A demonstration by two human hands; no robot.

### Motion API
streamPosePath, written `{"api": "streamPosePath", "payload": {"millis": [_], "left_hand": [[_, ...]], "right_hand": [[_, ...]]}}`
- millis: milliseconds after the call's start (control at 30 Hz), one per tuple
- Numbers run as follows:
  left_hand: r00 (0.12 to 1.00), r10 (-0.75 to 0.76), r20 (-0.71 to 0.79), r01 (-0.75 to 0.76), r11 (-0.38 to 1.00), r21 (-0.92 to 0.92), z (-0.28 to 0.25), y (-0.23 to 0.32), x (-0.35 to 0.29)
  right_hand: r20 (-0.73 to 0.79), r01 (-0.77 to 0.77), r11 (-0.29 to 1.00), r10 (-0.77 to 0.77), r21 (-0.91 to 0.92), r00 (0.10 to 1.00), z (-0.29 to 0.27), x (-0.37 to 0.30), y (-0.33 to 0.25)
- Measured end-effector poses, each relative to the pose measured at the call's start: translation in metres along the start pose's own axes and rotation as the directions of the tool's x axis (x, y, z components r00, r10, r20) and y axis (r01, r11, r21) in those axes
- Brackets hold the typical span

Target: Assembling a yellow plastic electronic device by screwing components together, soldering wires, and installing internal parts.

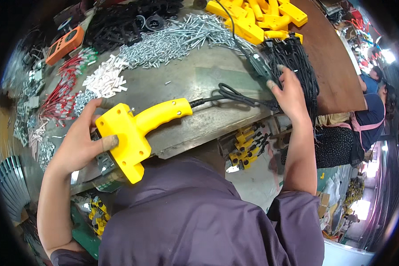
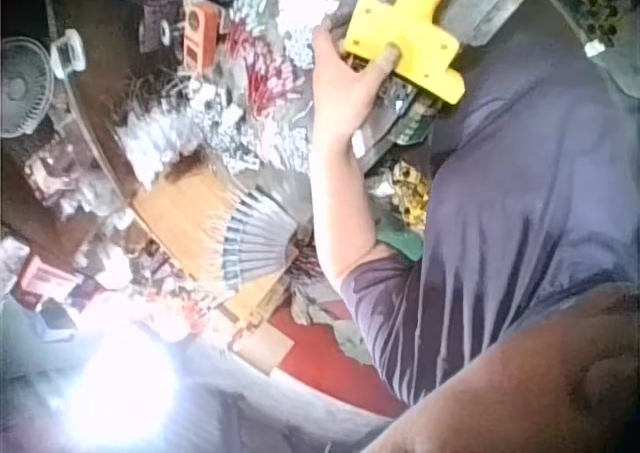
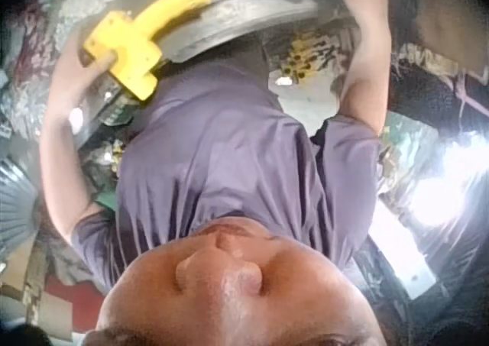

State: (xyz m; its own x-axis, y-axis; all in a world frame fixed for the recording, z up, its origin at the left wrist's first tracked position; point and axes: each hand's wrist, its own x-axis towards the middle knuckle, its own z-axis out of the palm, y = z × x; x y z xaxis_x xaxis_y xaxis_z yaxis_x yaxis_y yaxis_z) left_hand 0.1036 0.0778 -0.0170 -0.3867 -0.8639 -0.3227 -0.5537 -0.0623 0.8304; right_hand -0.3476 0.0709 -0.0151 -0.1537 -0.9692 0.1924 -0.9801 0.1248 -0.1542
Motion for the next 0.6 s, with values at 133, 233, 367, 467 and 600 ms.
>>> {"api": "streamPosePath", "payload": {"millis": [133,233,367,467,600], "left_hand": [[0.999,-0.042,0.015,0.042,0.999,-0.002,0.0,0.016,0.0],[0.999,-0.04,0.002,0.04,0.998,0.041,0.004,0.021,0.004],[0.997,-0.061,-0.041,0.067,0.985,0.157,0.005,0.029,0.001],[0.998,-0.059,-0.024,0.062,0.99,0.127,0.007,0.031,0.005],[0.997,-0.076,-0.034,0.08,0.985,0.151,0.007,0.035,0.004]], "right_hand": [[0.11,0.041,0.998,-0.046,0.052,0.993,0.007,0.001,0.017],[0.008,-0.017,0.993,0.016,0.121,1.0,-0.002,0.009,0.02],[-0.258,0.148,0.593,0.106,0.792,0.96,-0.036,0.011,-0.01],[-0.177,0.154,-0.308,-0.049,0.939,0.983,-0.032,-0.013,-0.061],[-0.282,0.22,-0.305,-0.175,0.926,0.943,0.0,-0.037,-0.131]]}}
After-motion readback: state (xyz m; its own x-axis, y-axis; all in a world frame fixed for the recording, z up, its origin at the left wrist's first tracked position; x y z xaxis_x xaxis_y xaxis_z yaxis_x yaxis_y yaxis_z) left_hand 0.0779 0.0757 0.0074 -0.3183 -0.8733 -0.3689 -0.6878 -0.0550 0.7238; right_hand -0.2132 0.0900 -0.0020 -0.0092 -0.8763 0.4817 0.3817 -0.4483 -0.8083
